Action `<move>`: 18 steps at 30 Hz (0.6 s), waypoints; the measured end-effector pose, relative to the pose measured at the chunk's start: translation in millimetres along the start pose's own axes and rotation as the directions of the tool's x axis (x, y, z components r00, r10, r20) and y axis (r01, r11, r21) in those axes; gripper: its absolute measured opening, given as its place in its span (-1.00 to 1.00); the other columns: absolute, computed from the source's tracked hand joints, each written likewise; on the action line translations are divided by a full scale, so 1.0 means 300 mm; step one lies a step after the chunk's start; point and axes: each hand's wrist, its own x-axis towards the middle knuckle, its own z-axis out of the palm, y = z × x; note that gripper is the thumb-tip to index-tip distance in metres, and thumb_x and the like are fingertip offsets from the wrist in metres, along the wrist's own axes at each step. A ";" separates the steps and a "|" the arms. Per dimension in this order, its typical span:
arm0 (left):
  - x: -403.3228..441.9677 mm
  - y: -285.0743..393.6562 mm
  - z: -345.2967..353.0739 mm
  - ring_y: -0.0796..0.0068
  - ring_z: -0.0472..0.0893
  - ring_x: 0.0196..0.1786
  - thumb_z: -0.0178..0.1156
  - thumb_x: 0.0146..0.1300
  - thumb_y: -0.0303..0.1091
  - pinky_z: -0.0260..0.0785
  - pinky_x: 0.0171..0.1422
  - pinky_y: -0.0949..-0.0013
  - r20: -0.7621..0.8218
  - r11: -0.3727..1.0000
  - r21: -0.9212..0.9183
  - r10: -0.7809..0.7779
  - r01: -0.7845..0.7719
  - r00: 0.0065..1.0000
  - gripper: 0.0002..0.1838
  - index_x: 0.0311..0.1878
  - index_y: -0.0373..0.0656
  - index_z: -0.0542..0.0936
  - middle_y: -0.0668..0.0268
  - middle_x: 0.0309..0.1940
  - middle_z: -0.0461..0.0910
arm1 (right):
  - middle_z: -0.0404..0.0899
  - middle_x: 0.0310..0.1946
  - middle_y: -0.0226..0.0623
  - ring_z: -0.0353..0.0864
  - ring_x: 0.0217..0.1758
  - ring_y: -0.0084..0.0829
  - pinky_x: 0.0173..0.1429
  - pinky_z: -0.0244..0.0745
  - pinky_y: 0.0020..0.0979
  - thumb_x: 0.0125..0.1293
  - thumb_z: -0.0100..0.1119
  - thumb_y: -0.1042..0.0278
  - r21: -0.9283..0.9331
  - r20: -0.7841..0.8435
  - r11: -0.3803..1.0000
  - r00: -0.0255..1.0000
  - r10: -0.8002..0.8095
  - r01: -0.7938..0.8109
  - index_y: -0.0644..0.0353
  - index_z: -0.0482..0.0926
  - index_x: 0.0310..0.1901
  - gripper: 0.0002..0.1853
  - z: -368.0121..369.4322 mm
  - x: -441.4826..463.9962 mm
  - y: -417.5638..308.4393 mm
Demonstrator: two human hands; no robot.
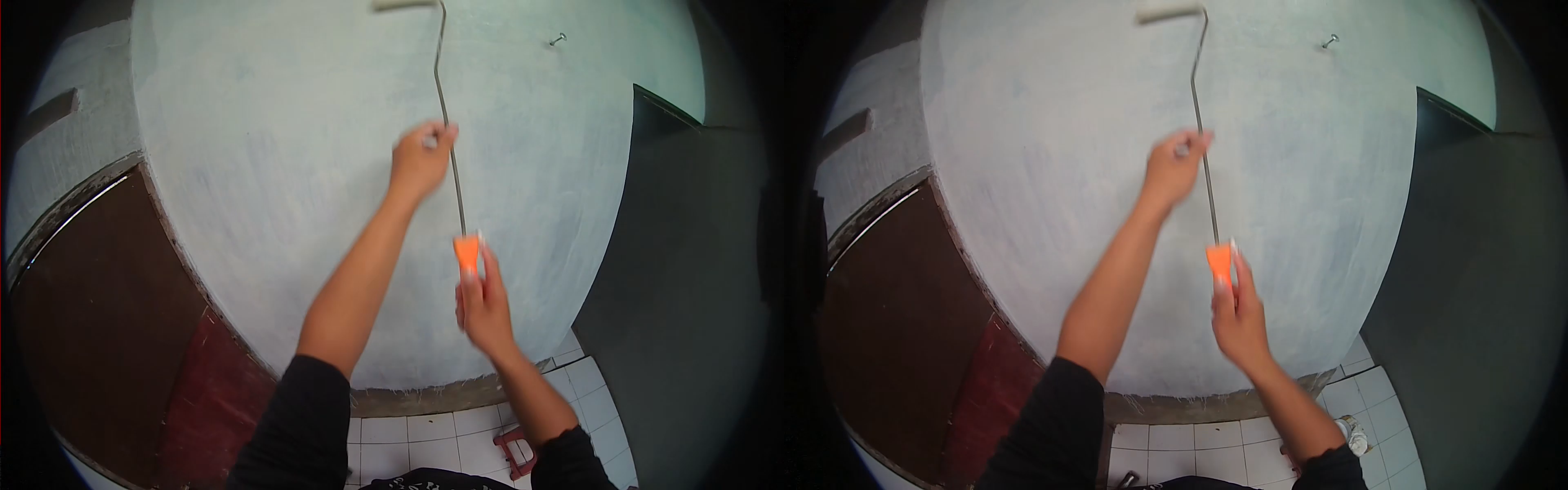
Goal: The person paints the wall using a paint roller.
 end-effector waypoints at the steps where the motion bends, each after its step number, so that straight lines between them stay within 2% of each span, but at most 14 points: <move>1: 0.112 0.024 -0.016 0.35 0.65 -0.22 0.31 0.37 0.05 0.51 0.01 0.28 -0.050 0.996 -0.013 0.082 -0.083 0.995 -0.58 -0.07 -0.16 0.76 0.21 -0.27 0.71 | 0.43 -0.45 -0.44 0.36 -0.51 -0.68 -0.45 0.37 -0.51 0.64 -0.06 0.22 0.077 0.030 0.997 0.999 0.020 -0.023 0.05 0.10 0.65 -0.38 0.021 0.068 -0.109; 2: 0.217 0.045 -0.034 0.36 0.65 -0.20 0.31 0.36 0.03 0.52 0.05 0.28 -0.102 0.986 -0.021 0.164 -0.167 0.981 -0.60 -0.05 -0.15 0.76 0.23 -0.26 0.71 | 0.41 -0.44 -0.44 0.33 -0.53 -0.69 -0.48 0.33 -0.52 0.64 -0.06 0.22 0.098 0.043 0.995 0.999 0.006 -0.010 0.02 0.09 0.66 -0.37 0.045 0.136 -0.197; 4: 0.358 0.193 -0.109 0.50 0.55 -0.10 0.31 0.38 0.02 0.42 0.08 0.34 -0.008 0.999 -0.033 -0.030 0.030 1.000 -0.64 0.00 -0.03 0.78 0.40 -0.18 0.68 | 0.39 -0.44 -0.44 0.30 -0.54 -0.70 -0.51 0.29 -0.52 0.65 -0.06 0.21 0.121 0.057 0.993 0.998 -0.016 0.009 -0.01 0.08 0.66 -0.37 0.093 0.239 -0.330; 5: 0.398 0.245 -0.134 0.50 0.55 -0.10 0.31 0.38 0.02 0.42 0.08 0.34 -0.011 0.999 -0.032 -0.024 0.024 1.000 -0.64 0.00 -0.03 0.78 0.40 -0.18 0.68 | 0.39 -0.43 -0.44 0.30 -0.54 -0.69 -0.49 0.30 -0.52 0.65 -0.07 0.20 0.116 0.048 0.993 0.999 -0.006 0.000 -0.03 0.07 0.66 -0.37 0.116 0.279 -0.383; 7: 0.454 0.296 -0.160 0.49 0.55 -0.08 0.32 0.36 0.04 0.40 0.12 0.33 0.031 0.991 -0.003 -0.132 0.132 0.991 -0.63 0.03 0.02 0.78 0.40 -0.08 0.69 | 0.39 -0.42 -0.43 0.30 -0.54 -0.68 -0.48 0.31 -0.52 0.65 -0.07 0.20 0.108 0.040 0.994 0.999 0.004 -0.008 -0.04 0.07 0.67 -0.37 0.129 0.299 -0.409; 9: 0.435 0.259 -0.163 0.48 0.54 -0.09 0.30 0.37 0.04 0.39 0.12 0.31 0.039 0.993 0.046 -0.113 0.111 0.993 -0.65 0.03 0.05 0.78 0.43 -0.06 0.67 | 0.41 -0.41 -0.43 0.35 -0.51 -0.65 -0.39 0.37 -0.51 0.65 -0.08 0.18 0.031 0.031 0.999 0.999 -0.024 0.023 0.03 0.08 0.66 -0.37 0.130 0.286 -0.378; 10: 0.400 0.213 -0.155 0.49 0.53 -0.08 0.31 0.37 0.04 0.39 0.12 0.31 0.093 0.994 0.018 -0.109 0.108 0.990 -0.64 0.03 0.02 0.78 0.42 -0.08 0.67 | 0.41 -0.41 -0.43 0.35 -0.51 -0.65 -0.39 0.37 -0.51 0.65 -0.08 0.18 0.033 0.033 0.999 0.999 -0.022 0.021 0.03 0.08 0.66 -0.37 0.125 0.275 -0.316; 12: 0.290 0.089 -0.132 0.51 0.54 -0.07 0.33 0.38 0.05 0.41 0.12 0.32 0.182 0.996 -0.004 -0.087 0.089 0.979 -0.62 0.02 -0.04 0.77 0.40 -0.12 0.68 | 0.54 -0.33 -0.31 0.49 -0.43 -0.52 -0.24 0.48 -0.44 0.65 -0.08 0.19 -0.107 -0.020 0.976 0.981 -0.192 0.189 0.15 0.11 0.63 -0.38 0.109 0.216 -0.099; 13: 0.199 0.017 -0.114 0.52 0.54 -0.07 0.34 0.39 0.05 0.42 0.12 0.33 0.218 0.998 -0.003 -0.068 0.070 0.974 -0.60 0.01 -0.07 0.76 0.39 -0.14 0.69 | 0.60 -0.26 -0.23 0.55 -0.38 -0.45 -0.19 0.51 -0.38 0.65 -0.08 0.19 -0.193 -0.038 0.965 0.981 -0.189 0.178 0.19 0.12 0.62 -0.38 0.097 0.145 -0.007; 14: 0.075 -0.038 -0.091 0.47 0.54 -0.26 0.34 0.41 0.03 0.45 -0.03 0.32 0.185 0.999 -0.022 -0.033 0.038 0.982 -0.60 -0.24 -0.19 0.69 0.32 -0.39 0.65 | 0.65 -0.20 -0.15 0.61 -0.34 -0.38 -0.13 0.53 -0.33 0.65 -0.08 0.20 -0.276 -0.061 0.946 0.980 -0.192 0.168 0.24 0.13 0.61 -0.39 0.088 0.058 0.090; 15: -0.033 -0.130 -0.070 0.48 0.56 -0.25 0.33 0.42 0.08 0.46 -0.02 0.31 0.237 0.999 -0.021 -0.034 0.040 0.971 -0.56 -0.24 -0.19 0.68 0.32 -0.38 0.67 | 0.67 -0.14 -0.04 0.65 -0.30 -0.29 -0.12 0.56 -0.25 0.65 -0.10 0.21 -0.275 -0.059 0.951 0.984 -0.165 0.143 0.24 0.13 0.60 -0.40 0.075 -0.037 0.195; 16: -0.147 -0.249 -0.036 0.48 0.59 -0.21 0.32 0.42 0.08 0.48 0.03 0.29 0.287 0.996 -0.089 0.000 0.027 0.958 -0.56 -0.22 -0.19 0.68 0.31 -0.35 0.71 | 0.66 -0.18 -0.02 0.67 -0.31 -0.28 -0.15 0.56 -0.24 0.64 -0.09 0.23 -0.297 -0.052 0.953 0.996 -0.076 0.057 0.25 0.14 0.60 -0.40 0.062 -0.148 0.286; 17: -0.282 -0.300 -0.022 0.48 0.64 -0.16 0.33 0.41 0.08 0.51 0.08 0.28 0.365 0.987 0.013 -0.155 0.161 0.918 -0.56 -0.12 -0.18 0.70 0.31 -0.30 0.74 | 0.66 -0.19 0.03 0.71 -0.30 -0.17 -0.17 0.56 -0.19 0.63 -0.08 0.26 -0.352 -0.061 0.935 0.998 0.017 -0.037 0.26 0.13 0.59 -0.39 0.050 -0.262 0.354; 18: -0.421 -0.369 -0.007 0.43 0.68 -0.11 0.32 0.41 0.09 0.52 0.10 0.29 0.404 0.974 0.009 -0.209 0.224 0.890 -0.54 0.00 -0.17 0.72 0.26 -0.19 0.76 | 0.66 -0.19 0.09 0.73 -0.25 -0.03 -0.15 0.57 -0.14 0.60 -0.05 0.30 -0.371 -0.078 0.928 0.997 0.004 -0.033 0.29 0.15 0.57 -0.40 0.035 -0.368 0.485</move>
